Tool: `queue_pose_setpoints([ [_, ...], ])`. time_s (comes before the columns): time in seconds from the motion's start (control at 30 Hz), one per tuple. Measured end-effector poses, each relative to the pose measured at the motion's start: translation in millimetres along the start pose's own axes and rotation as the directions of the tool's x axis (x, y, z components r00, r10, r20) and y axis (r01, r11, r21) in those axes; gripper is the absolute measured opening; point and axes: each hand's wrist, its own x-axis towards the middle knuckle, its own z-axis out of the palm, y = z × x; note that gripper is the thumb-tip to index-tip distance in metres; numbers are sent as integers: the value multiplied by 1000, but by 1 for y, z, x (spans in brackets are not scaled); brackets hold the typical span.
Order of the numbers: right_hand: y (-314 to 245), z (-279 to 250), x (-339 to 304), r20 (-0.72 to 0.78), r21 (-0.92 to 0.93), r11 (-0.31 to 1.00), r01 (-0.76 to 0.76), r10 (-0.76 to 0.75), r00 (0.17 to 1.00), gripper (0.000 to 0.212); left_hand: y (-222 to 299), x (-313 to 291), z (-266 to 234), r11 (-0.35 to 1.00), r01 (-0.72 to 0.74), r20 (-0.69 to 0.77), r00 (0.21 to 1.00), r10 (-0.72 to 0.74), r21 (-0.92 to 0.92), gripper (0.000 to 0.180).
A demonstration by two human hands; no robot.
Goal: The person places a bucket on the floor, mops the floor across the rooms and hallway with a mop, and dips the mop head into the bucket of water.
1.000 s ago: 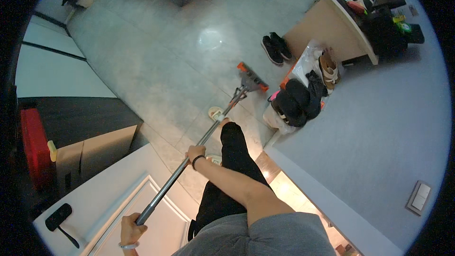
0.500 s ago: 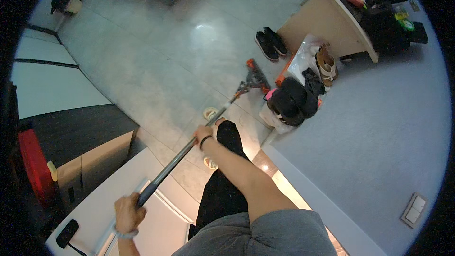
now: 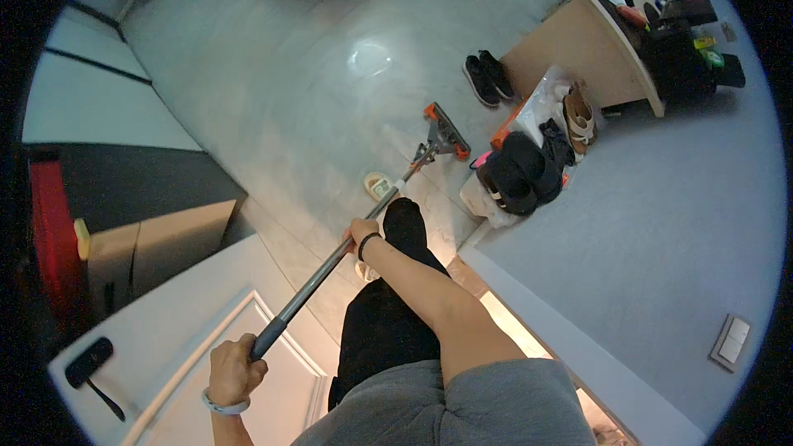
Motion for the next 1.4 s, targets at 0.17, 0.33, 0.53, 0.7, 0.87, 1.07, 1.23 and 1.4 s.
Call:
queue_pose_setpoints([
  [0.17,101,22,-38,81,-11,997,83,-82,993,18,-41,-92,9,997,70,-54,996,-68,40,12],
  [0.33,207,65,-94,210,113,939,-325,298,931,12,-60,-199,-29,935,353,25,935,-354,22,26],
  [0.53,217,31,-97,197,-68,939,-338,344,918,6,-56,-233,26,729,525,175,846,-504,-440,25],
  [0.7,136,-3,-67,33,-262,953,-152,166,986,7,-38,-178,80,852,415,81,908,-411,-320,19],
  [0.87,133,-26,-46,58,15,968,-249,248,967,7,-35,-147,55,938,306,106,951,-292,-164,14],
  [1.07,184,-1,-99,202,-72,957,-279,288,936,15,-14,-199,14,938,346,13,938,-346,1,17],
  [1.23,224,18,-127,293,-56,819,-571,561,774,11,10,-243,-26,756,633,111,774,-624,-164,24],
  [1.4,226,6,-137,227,-314,847,-429,506,832,5,29,-282,26,425,749,279,610,-742,-508,30],
])
